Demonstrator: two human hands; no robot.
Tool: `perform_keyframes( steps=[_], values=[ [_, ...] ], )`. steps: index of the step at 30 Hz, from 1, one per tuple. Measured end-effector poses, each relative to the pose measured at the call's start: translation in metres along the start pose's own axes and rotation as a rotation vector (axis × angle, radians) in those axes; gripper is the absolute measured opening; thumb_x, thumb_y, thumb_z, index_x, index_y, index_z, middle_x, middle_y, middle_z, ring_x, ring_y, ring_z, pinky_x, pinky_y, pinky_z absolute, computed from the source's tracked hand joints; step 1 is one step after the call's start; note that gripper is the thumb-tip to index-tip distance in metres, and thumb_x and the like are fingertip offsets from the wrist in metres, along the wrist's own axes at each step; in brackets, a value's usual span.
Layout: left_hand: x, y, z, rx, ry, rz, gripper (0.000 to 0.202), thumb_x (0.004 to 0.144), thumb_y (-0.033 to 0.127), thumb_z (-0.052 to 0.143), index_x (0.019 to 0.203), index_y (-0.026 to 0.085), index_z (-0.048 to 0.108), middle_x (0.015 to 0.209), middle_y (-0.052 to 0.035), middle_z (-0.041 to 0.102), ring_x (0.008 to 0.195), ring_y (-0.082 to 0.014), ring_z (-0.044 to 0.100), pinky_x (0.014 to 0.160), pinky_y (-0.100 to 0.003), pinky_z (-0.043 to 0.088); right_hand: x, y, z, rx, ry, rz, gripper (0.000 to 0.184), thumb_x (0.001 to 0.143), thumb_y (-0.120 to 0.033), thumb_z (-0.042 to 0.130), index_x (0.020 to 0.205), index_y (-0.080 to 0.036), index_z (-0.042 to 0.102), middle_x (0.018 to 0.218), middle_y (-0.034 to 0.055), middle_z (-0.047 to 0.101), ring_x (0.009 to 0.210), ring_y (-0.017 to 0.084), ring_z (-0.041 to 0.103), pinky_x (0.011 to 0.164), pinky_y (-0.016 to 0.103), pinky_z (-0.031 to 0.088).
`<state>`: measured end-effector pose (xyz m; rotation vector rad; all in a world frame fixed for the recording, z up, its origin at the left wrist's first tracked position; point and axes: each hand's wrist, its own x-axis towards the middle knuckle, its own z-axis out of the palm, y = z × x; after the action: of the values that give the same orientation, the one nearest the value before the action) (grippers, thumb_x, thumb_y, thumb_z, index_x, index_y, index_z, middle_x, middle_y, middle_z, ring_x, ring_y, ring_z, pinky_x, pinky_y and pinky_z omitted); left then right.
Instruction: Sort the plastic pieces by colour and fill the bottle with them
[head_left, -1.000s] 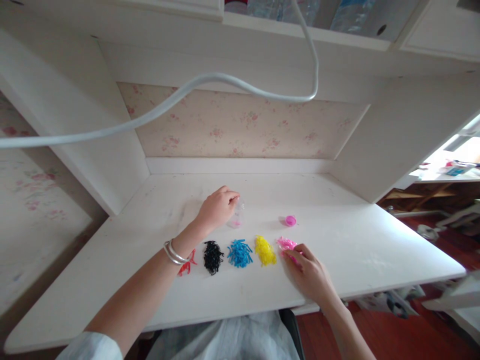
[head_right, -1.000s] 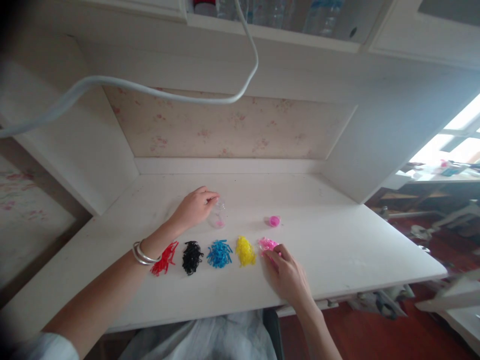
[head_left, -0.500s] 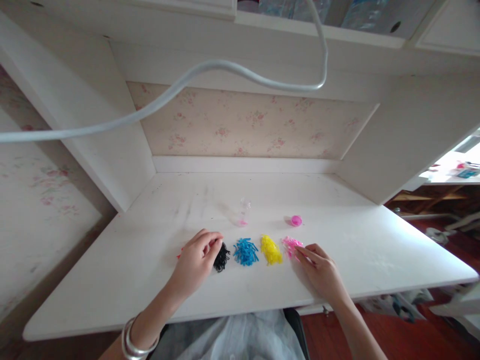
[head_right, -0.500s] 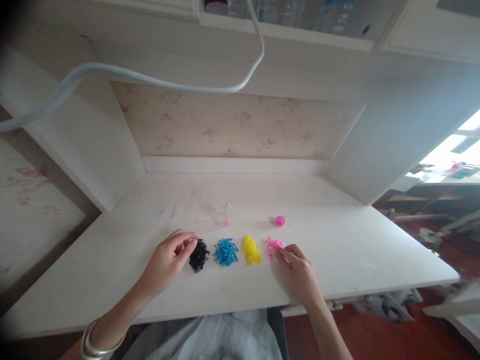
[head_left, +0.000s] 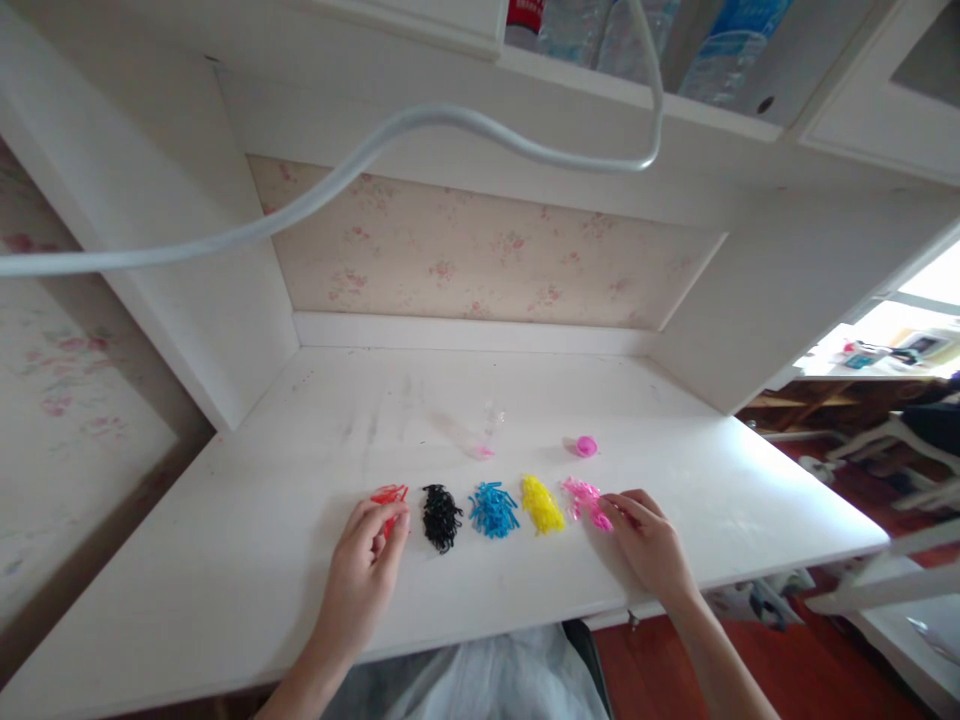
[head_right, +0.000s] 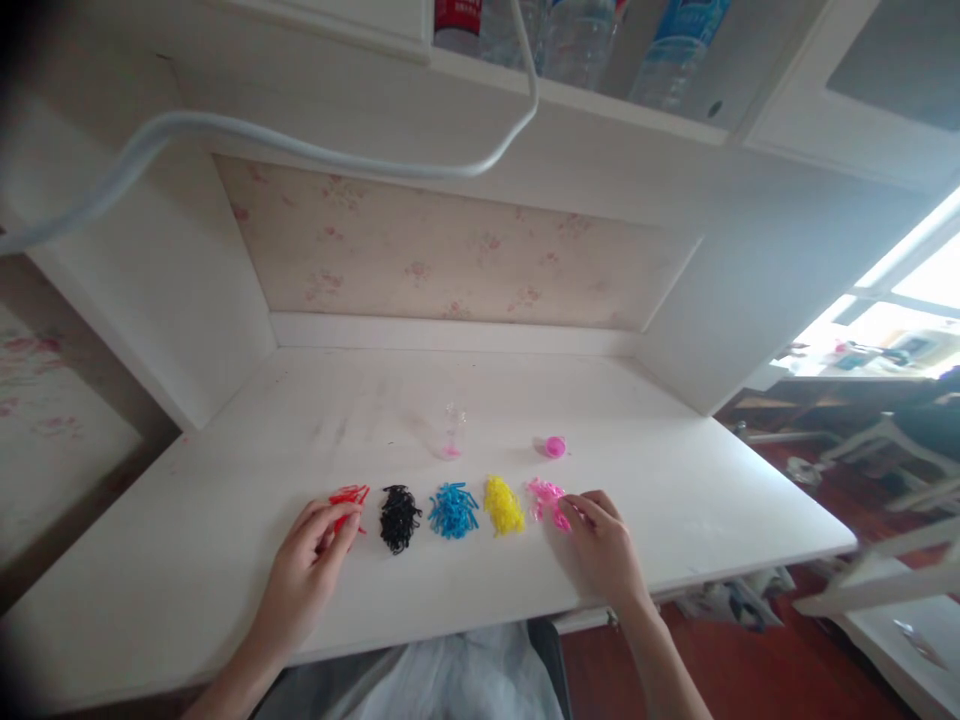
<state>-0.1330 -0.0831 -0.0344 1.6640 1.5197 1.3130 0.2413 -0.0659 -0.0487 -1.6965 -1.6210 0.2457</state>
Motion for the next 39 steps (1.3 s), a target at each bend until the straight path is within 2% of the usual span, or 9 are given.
perform_keyframes(
  steps=[3,6,10,15,19,24,30,35,39],
  values=[
    [0.0,-0.002,0.0,0.009,-0.006,-0.011,0.025,0.088,0.039,0.049,0.096,0.019,0.063,0.092,-0.004,0.058,0.061,-0.013,0.049,0.056,-0.025,0.044,0.01,0.0,-0.005,0.009,0.029,0.007,0.035,0.085,-0.048,0.05,0.084,-0.019,0.069,0.087,0.0064,0.061,0.072,0.015,0.057,0.063,0.027,0.045],
    [0.001,-0.004,0.001,0.025,-0.013,-0.019,0.027,0.089,0.041,0.048,0.096,0.019,0.063,0.088,-0.0038,0.057,0.061,-0.0135,0.05,0.057,-0.026,0.044,0.028,-0.014,-0.009,0.014,0.083,-0.03,0.035,0.084,-0.049,0.052,0.082,-0.019,0.069,0.085,0.0062,0.061,0.069,0.014,0.056,0.059,0.026,0.044],
    [0.001,-0.006,0.002,0.028,-0.027,-0.037,0.03,0.088,0.043,0.047,0.096,0.019,0.064,0.093,-0.0054,0.059,0.06,-0.0133,0.051,0.056,-0.026,0.045,0.059,-0.059,-0.004,0.077,0.097,-0.127,0.036,0.083,-0.05,0.054,0.083,-0.018,0.07,0.083,0.0062,0.06,0.063,0.013,0.053,0.055,0.025,0.042],
    [0.001,-0.004,0.001,0.043,-0.027,-0.04,0.031,0.088,0.044,0.047,0.094,0.019,0.065,0.091,-0.0043,0.059,0.058,-0.0126,0.05,0.055,-0.026,0.045,0.098,-0.124,0.018,0.017,0.031,-0.269,0.035,0.085,-0.048,0.052,0.082,-0.02,0.071,0.082,0.0032,0.06,0.059,0.009,0.05,0.058,0.024,0.041],
    [0.001,-0.003,0.0,0.068,-0.035,-0.045,0.028,0.089,0.04,0.047,0.094,0.019,0.064,0.092,-0.0043,0.058,0.061,-0.0134,0.051,0.058,-0.027,0.045,0.118,-0.151,0.039,-0.056,-0.045,-0.385,0.034,0.087,-0.045,0.048,0.082,-0.021,0.072,0.081,0.0018,0.059,0.061,0.009,0.052,0.062,0.024,0.041],
    [0.001,-0.003,-0.001,0.055,-0.065,-0.069,0.027,0.09,0.039,0.047,0.097,0.019,0.064,0.097,-0.0048,0.057,0.062,-0.013,0.05,0.058,-0.027,0.045,0.125,-0.157,0.053,-0.123,-0.112,-0.422,0.029,0.088,-0.04,0.049,0.083,-0.022,0.072,0.084,0.0013,0.059,0.066,0.009,0.053,0.065,0.024,0.04],
    [0.001,-0.005,0.0,0.051,-0.076,-0.066,0.027,0.09,0.039,0.047,0.097,0.019,0.064,0.096,-0.0048,0.057,0.061,-0.0127,0.049,0.058,-0.027,0.044,0.124,-0.156,0.053,-0.119,-0.102,-0.436,0.035,0.09,-0.041,0.045,0.082,-0.022,0.072,0.083,0.0016,0.059,0.066,0.01,0.054,0.065,0.024,0.039],
    [0.0,-0.007,0.001,0.075,-0.076,-0.05,0.027,0.089,0.039,0.048,0.095,0.018,0.064,0.098,-0.005,0.057,0.06,-0.0116,0.049,0.058,-0.026,0.044,0.123,-0.151,0.044,-0.072,-0.027,-0.385,0.038,0.09,-0.043,0.043,0.077,-0.02,0.071,0.079,0.0021,0.058,0.063,0.01,0.052,0.062,0.023,0.038],
    [0.001,-0.007,0.001,0.118,-0.071,-0.011,0.027,0.09,0.038,0.046,0.095,0.018,0.064,0.098,-0.0061,0.059,0.063,-0.0127,0.052,0.059,-0.026,0.046,0.109,-0.133,0.028,-0.022,0.036,-0.291,0.036,0.089,-0.044,0.046,0.078,-0.019,0.07,0.077,0.0019,0.058,0.061,0.01,0.051,0.061,0.023,0.038]
  ],
)
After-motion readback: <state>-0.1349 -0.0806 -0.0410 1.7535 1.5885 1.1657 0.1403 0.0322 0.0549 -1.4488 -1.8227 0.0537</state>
